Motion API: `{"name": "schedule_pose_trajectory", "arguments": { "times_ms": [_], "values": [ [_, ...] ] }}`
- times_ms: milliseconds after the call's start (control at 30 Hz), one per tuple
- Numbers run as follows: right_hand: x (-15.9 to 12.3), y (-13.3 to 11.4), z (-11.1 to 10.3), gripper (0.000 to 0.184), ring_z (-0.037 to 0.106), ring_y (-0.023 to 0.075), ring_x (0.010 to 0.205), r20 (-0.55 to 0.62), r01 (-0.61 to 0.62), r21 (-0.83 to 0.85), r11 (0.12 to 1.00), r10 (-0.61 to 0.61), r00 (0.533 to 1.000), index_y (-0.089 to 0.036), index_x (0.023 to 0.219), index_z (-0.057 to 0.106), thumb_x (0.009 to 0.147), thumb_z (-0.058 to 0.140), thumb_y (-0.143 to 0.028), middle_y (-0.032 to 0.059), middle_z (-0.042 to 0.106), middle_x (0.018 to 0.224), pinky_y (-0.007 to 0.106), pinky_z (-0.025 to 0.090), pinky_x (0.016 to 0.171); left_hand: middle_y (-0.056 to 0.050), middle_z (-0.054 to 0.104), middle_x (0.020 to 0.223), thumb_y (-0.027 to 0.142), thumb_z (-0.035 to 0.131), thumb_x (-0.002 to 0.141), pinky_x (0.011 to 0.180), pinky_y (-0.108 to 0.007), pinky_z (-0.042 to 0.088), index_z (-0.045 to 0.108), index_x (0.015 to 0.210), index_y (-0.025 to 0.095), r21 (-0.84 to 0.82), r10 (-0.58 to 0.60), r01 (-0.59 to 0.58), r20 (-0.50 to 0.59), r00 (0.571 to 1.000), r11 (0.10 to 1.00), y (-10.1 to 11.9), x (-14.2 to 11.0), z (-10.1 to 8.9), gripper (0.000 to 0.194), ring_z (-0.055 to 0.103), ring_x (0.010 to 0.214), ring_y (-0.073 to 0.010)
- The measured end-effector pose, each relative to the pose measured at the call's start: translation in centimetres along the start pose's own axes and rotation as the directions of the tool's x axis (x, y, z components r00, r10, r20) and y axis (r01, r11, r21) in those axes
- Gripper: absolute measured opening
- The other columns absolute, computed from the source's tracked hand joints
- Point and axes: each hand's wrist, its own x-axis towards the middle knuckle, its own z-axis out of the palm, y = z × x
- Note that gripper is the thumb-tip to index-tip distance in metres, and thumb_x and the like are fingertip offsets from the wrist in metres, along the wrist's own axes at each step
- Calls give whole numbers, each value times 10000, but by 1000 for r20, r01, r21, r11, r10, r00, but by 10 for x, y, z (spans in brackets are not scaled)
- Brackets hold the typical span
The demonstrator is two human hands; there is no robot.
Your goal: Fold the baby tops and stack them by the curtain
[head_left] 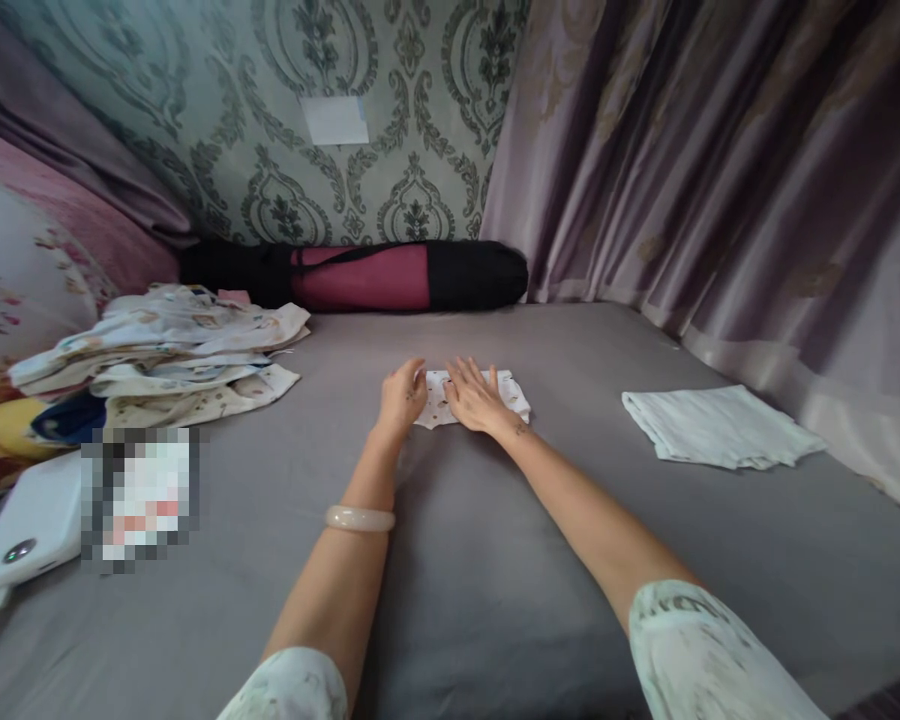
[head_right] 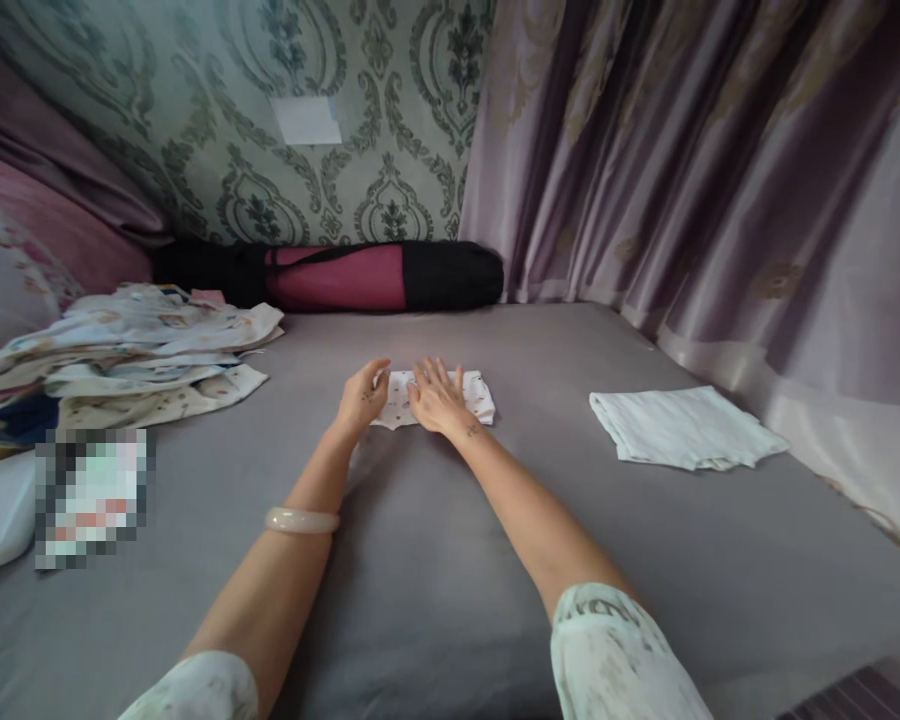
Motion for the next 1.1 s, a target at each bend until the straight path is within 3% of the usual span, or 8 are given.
{"name": "schedule_pose_trajectory", "arguments": {
  "times_ms": [133,333,567,733,900,1100],
  "values": [
    [-7,15,2,546,130,276,1459,28,35,-49,998,-34,999,-170,1495,312,1000,196,-370,96,252,1570,583,36,1143,-105,542,1386,198,369,960,1146,-450,232,516,1311,194,155,138,-159,142,980,975,4,-8,10,380,385,1372,-229],
    [-9,19,14,534,220,267,1433,22,49,-43,998,-48,999,-190,1494,319,993,228,-350,81,300,1554,527,138,1147,-112,419,1488,298,342,975,1150,-539,157,430,1403,208,279,86,-179,314,945,943,7,-15,15,446,298,1413,-288],
    [-6,21,13,524,282,266,1404,10,46,-12,999,-46,999,-207,1481,345,990,236,-355,73,352,1530,534,162,1137,-108,441,1473,312,341,972,1147,-529,174,429,1401,223,303,92,-188,305,948,934,9,-14,15,447,316,1403,-278],
    [0,23,11,539,216,246,1436,-36,57,1,998,-57,998,-110,1471,348,979,223,-290,107,333,1536,514,100,1161,-113,431,1480,239,300,972,1153,-490,176,439,1388,191,317,182,-247,220,958,916,12,-11,24,442,298,1415,-252],
    [2,27,16,549,246,236,1427,5,50,-8,999,-50,999,-80,1470,343,973,232,-284,116,350,1526,462,141,1162,-118,475,1445,267,313,975,1142,-465,214,466,1364,209,305,181,-266,279,943,914,8,-5,33,422,405,1353,-235],
    [-1,27,15,548,237,224,1431,0,32,1,999,-32,999,-108,1478,337,975,230,-298,98,337,1534,451,128,1166,-131,457,1457,288,303,978,1139,-485,214,452,1380,191,308,181,-271,291,939,912,9,-6,31,440,374,1374,-252]
  ]
}}
